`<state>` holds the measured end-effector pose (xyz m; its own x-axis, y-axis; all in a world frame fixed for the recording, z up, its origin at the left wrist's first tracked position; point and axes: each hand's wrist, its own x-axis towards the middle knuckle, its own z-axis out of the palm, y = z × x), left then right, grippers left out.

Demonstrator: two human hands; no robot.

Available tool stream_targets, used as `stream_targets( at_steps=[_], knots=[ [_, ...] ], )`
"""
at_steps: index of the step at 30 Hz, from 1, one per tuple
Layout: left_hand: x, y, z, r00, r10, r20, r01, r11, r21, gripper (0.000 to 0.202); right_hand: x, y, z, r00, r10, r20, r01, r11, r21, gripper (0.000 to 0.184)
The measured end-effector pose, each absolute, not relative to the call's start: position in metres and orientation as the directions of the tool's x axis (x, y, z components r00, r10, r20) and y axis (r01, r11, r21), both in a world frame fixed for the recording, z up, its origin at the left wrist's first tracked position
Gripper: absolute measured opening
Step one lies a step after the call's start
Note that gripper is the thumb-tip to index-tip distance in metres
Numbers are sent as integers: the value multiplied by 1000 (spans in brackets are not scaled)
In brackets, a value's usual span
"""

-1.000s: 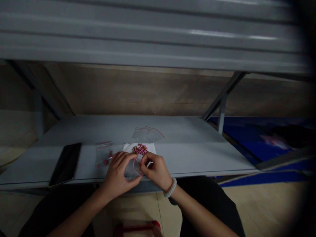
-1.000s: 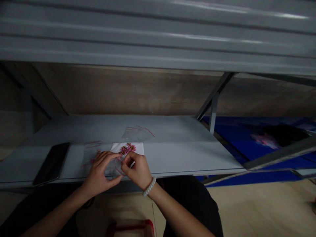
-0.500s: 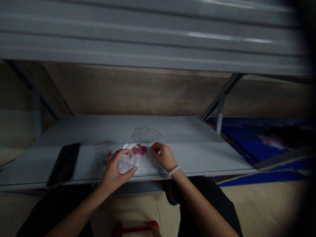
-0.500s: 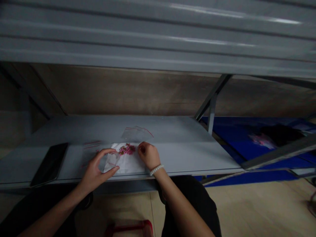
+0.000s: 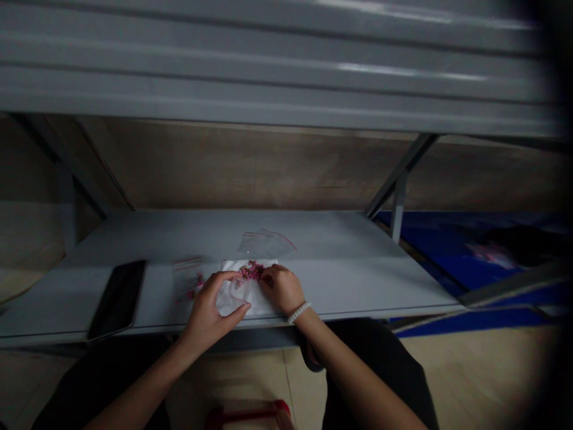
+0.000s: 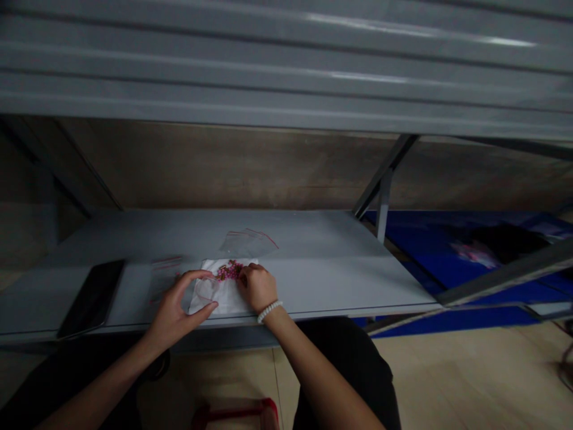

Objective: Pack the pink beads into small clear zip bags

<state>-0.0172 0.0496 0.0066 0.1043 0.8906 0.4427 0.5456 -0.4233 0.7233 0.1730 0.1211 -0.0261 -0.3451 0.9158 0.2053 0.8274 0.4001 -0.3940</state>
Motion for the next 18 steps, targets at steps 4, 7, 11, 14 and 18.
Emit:
stream_targets(
  at_steps=[4, 7, 11, 14, 18],
  knots=[
    [-18, 49, 7, 107, 892, 439, 557, -420, 717, 41, 172, 122, -29, -327, 921, 212, 837, 386, -388, 10],
    [-18, 48, 6, 107, 891, 440, 566, -418, 710, 41, 172, 123, -31, -316, 923, 218, 837, 379, -394, 9],
    [-17, 49, 6, 111, 891, 439, 572, -419, 705, 41, 172, 121, -26, -304, 915, 265, 779, 399, -484, 8],
    [-17, 50, 5, 103, 890, 445, 580, -417, 700, 41, 172, 115, -12, -289, 901, 322, 604, 433, -669, 7],
    [-15, 51, 2, 108, 889, 445, 585, -418, 695, 43, 168, 100, 10, -307, 877, 370, 305, 459, -834, 9]
  ],
)
